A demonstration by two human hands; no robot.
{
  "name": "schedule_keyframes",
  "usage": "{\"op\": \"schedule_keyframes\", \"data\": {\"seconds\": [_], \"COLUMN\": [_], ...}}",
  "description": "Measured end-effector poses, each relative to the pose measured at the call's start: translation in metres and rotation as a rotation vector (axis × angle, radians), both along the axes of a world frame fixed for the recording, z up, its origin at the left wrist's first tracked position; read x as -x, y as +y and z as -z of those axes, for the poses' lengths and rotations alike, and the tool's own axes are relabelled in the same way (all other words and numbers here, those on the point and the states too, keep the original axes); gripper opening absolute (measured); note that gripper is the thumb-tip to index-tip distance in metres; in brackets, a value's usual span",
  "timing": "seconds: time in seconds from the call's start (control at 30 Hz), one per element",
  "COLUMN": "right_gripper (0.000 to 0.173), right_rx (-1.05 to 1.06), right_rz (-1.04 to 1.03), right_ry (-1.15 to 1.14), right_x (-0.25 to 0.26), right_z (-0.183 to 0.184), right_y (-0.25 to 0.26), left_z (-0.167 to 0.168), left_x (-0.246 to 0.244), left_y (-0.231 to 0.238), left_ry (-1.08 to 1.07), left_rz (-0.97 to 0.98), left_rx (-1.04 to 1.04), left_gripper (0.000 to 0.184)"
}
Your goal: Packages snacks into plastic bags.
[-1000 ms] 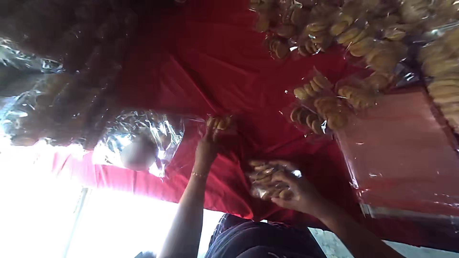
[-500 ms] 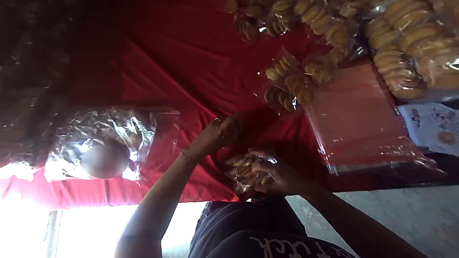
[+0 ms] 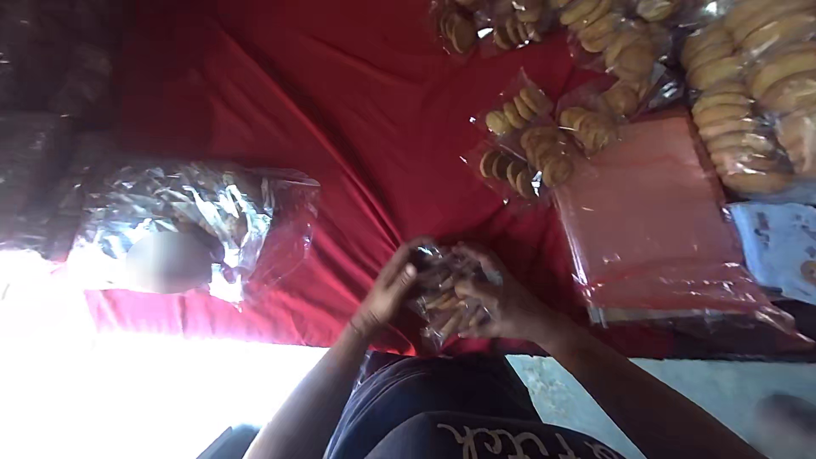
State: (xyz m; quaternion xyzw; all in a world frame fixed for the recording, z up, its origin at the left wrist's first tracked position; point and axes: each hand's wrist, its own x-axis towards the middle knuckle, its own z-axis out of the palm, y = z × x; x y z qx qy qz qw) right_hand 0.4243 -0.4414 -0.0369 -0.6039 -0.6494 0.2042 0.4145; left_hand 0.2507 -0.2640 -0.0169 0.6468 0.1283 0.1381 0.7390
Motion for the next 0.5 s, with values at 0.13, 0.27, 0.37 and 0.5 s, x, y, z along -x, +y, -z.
{"op": "schedule_keyframes", "data": {"seconds": [0.13, 0.27, 0.37, 0.5], "right_gripper": [0.053, 0.049, 0.049, 0.048], "right_rx": [-0.142, -0.135, -0.155, 0.026], "right_rz": [-0.048, -0.112, -0.166, -0.251], "right_ry": [0.003, 0.09, 0.093, 0.343], "right_x": [0.017, 0.015, 0.011, 0.004], "right_z": [-0.003, -0.012, 0.007, -0.005], "right_y": [-0.005, -0.003, 0.015, 0.044], "left_z": [-0.018, -0.042, -0.026, -0.063], "left_x": [0.012, 0.009, 0.015, 0.054], "left_y": [-0.047, -0.051, -0.045, -0.005], "left_ry": [-0.045, -0.037, 0.088, 0.418], "left_rz": [-0.239, -0.305, -0.335, -0.737], "left_rx": [0.062, 0.057, -0.096, -0.943], "left_gripper": [0.055, 0.05, 0.064, 0.031]}}
